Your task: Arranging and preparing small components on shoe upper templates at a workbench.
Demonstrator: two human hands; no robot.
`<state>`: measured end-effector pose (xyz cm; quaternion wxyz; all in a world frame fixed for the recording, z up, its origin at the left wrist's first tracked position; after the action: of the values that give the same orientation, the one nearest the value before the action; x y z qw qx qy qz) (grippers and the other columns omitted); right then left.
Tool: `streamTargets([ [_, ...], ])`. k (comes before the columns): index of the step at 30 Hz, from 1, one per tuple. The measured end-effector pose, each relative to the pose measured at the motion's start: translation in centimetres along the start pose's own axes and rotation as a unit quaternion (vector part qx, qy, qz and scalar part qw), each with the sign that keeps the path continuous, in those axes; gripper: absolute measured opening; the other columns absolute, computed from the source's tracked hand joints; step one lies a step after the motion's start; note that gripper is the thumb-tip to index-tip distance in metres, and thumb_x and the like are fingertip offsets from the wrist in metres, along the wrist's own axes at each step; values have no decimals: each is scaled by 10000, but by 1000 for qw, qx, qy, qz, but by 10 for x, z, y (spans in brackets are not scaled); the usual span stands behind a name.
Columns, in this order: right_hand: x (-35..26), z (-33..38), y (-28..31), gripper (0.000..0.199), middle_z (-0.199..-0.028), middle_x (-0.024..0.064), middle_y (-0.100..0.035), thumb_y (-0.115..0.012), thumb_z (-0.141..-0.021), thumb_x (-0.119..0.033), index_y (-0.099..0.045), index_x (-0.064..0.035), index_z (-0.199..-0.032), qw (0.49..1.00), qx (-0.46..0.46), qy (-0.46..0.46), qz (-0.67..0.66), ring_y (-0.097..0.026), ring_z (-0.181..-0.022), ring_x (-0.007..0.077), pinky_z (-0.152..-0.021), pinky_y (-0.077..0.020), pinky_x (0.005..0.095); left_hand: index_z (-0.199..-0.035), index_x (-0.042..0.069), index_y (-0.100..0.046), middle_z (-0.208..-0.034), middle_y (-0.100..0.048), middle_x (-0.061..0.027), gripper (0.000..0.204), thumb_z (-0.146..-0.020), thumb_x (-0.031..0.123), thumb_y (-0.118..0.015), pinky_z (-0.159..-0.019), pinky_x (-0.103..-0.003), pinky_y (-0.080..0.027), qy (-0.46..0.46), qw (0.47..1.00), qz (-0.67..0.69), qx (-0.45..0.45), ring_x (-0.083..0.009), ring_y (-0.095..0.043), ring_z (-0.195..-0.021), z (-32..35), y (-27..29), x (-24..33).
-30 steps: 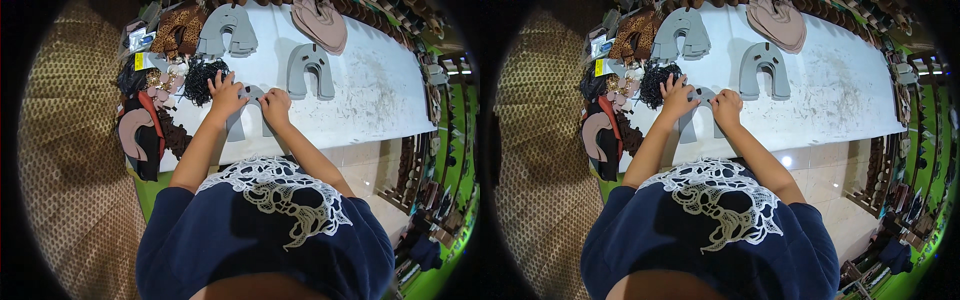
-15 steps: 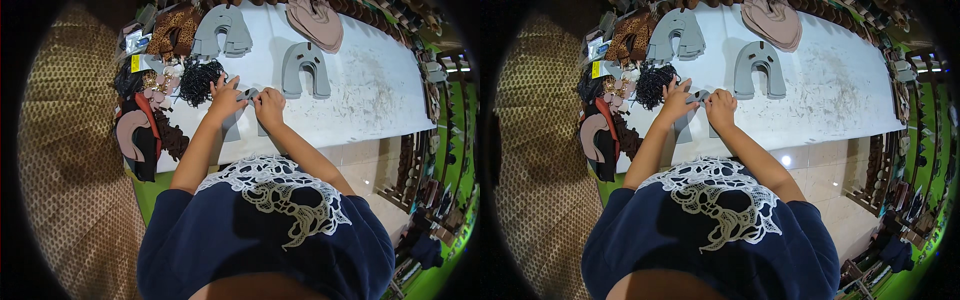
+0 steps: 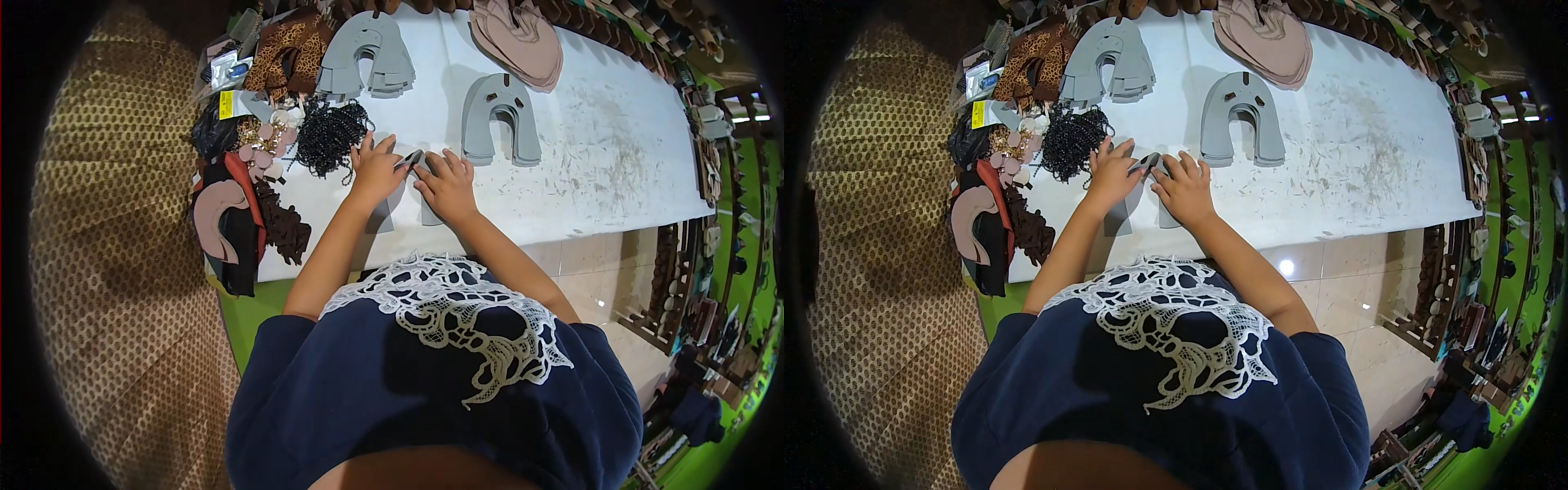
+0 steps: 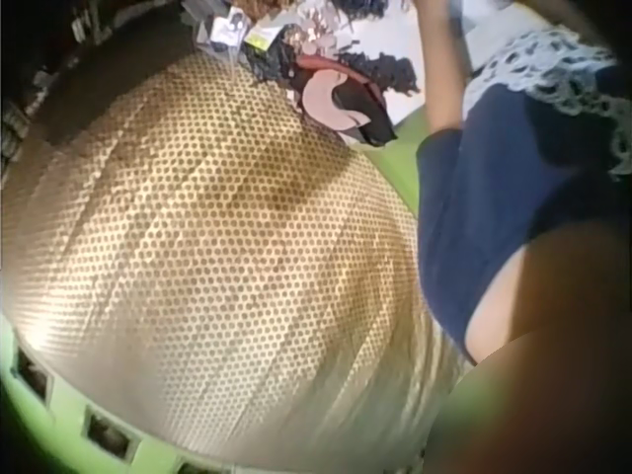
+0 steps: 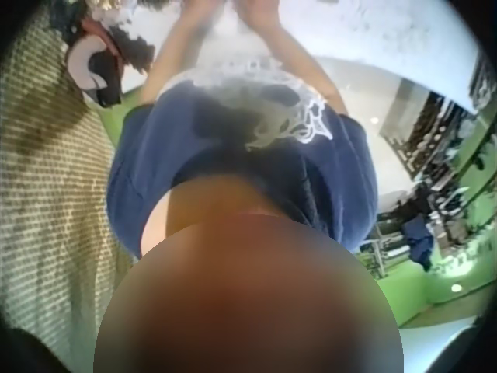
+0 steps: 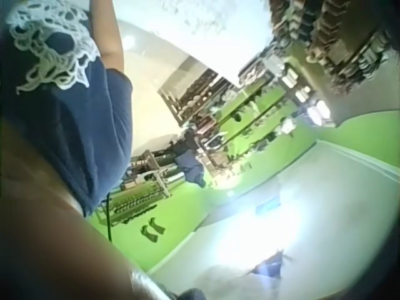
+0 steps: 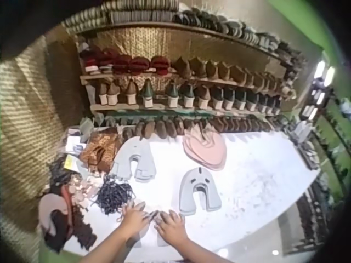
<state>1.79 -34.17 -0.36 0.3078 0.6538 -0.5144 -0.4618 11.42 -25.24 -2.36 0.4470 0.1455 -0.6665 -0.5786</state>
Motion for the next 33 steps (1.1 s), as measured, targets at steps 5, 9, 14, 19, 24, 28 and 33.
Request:
streamTargets([
  [5,-1,-1,0,295,-1209,32,-507,-612,-793,-360,-652,-198,-1036,1000,0,1,10,-385,-1204,272,-958,-266,518,-879,111,-708,-1337,-466,-34,211,-772,281,-645,-1006,-643,-141,19,1000,14,-9,-401,-232,-1313,0,-3,2],
  [9,-3,-1,1,286,-1210,36,-505,-616,-787,-359,-651,-194,-1017,1000,-10,-1,24,-384,-1207,273,-964,-260,529,-898,128,-710,-1342,-468,-31,214,-776,288,-636,-1006,-640,-138,28,999,18,-15,-405,-235,-1311,4,-9,1],
  [14,7,6,-1,217,-1245,41,-488,-612,-797,-297,-656,-181,-976,998,-46,-29,-27,-375,-1214,277,-980,-227,531,-1018,276,-694,-1371,-432,-66,275,-747,304,-654,-1015,-643,-115,27,999,-6,-22,-402,-225,-1317,21,-8,10],
  [19,11,15,11,216,-1238,39,-500,-624,-787,-260,-667,-173,-979,999,-20,-38,-27,-387,-1207,257,-991,-214,520,-1130,275,-636,-1394,-395,-96,408,-729,340,-674,-1011,-653,-101,28,998,-44,-46,-402,-209,-1324,31,-13,18],
  [24,11,15,15,237,-1215,36,-515,-631,-784,-264,-670,-167,-997,999,-12,-32,-25,-397,-1197,255,-993,-206,519,-1131,203,-638,-1395,-386,-124,467,-717,415,-671,-1010,-649,-97,16,999,-35,-38,-405,-209,-1324,30,-11,24],
  [28,12,15,13,251,-1217,29,-525,-621,-792,-320,-676,-170,-985,999,-9,-32,-23,-395,-1207,238,-996,-205,522,-1129,190,-639,-1397,-382,-128,468,-723,423,-663,-1012,-646,-99,9,999,-26,-43,-402,-210,-1324,27,-9,22],
  [33,9,16,12,306,-1249,33,-505,-594,-813,-374,-666,-189,-1046,1000,-16,-21,-2,-384,-1214,247,-992,-212,536,-1101,184,-646,-1384,-388,-139,422,-741,406,-645,-1009,-651,-103,3,1000,-15,-23,-401,-217,-1320,26,-7,18],
])
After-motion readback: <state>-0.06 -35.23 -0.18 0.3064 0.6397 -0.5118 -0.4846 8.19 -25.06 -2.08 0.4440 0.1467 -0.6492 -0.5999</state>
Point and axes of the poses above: each hand's wrist, its own z-axis away from the middle knuckle, its own y-axis out of the back of the hand, x = y × z, the point moved 9 cm from there along -z, towards the middle knuckle
